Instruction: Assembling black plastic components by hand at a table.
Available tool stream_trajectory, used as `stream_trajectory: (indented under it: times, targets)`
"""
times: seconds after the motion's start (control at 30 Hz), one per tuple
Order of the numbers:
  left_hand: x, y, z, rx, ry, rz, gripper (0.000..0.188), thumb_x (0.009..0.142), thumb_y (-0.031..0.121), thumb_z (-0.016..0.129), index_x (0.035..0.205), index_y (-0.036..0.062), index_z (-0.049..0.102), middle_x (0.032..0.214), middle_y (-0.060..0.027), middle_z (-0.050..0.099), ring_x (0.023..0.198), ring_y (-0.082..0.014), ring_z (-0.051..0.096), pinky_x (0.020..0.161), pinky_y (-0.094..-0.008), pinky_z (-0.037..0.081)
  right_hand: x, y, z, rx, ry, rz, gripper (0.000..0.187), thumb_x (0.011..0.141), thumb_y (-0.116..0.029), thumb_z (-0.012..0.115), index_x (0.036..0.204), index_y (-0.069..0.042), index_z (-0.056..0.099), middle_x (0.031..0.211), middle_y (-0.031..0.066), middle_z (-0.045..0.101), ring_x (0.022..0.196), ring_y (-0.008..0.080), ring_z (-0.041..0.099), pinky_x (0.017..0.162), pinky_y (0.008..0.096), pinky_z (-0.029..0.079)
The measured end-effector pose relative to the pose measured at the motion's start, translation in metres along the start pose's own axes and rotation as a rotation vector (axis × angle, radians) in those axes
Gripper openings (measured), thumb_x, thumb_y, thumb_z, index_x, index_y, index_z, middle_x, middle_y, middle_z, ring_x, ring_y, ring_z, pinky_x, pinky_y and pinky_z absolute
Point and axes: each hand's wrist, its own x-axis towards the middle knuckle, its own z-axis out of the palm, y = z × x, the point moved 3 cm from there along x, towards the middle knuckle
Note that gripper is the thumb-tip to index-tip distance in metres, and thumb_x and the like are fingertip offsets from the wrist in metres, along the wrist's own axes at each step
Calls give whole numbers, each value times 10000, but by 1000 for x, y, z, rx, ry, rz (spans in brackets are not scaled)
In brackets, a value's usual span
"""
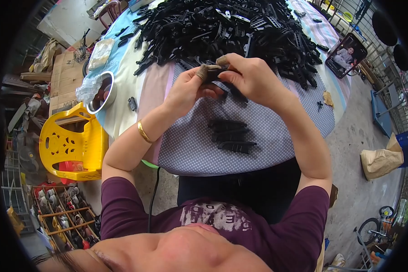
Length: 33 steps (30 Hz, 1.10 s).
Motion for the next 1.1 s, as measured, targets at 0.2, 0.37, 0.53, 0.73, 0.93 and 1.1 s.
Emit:
stream_trajectory:
  times: [0.2,0.37,0.53,0.73,0.93,1.1]
  targets:
    - [-5,8,3,95,-103,79,340,943,192,484,1190,-40,509,1038,-133,618,878,-221,650,764,-292,547,-2,-1,3,-156,-80,34,116,853,-89,586,906,14,587,798,144,643,715,231,655,634,289,509]
    - [-7,14,0,164,-99,49,331,905,93,529,1206,-44,504,1049,-133,614,911,-219,644,836,-317,537,-4,-4,14,-282,14,-154,98,839,-70,589,889,14,586,792,142,630,687,270,632,623,306,507]
    - [-7,15,-2,348,-66,212,310,906,35,499,1201,-62,494,1009,-118,624,884,-181,641,803,-288,539,-5,-11,9,-295,88,-190,247,778,-92,644,1000,10,603,830,142,617,740,272,616,657,331,500]
    - [-24,29,14,678,49,457,342,858,7,564,1188,-53,499,811,-123,651,688,-138,641,612,-240,504,-7,0,-2,-44,-90,47,418,748,-182,701,1096,22,589,904,125,613,794,208,586,731,291,483]
    - [-27,33,17,730,5,482,381,817,-46,563,1193,-48,497,792,-129,643,671,-155,646,585,-265,504,-6,-12,-8,-78,-103,47,363,727,-191,731,995,27,620,843,110,614,760,190,565,707,287,475]
    - [-20,31,14,779,2,593,374,800,-43,580,1170,-41,526,855,-128,653,747,-135,640,659,-252,512,-5,-9,-10,-266,-64,-98,299,750,-171,713,970,16,633,838,87,623,758,169,571,712,267,471]
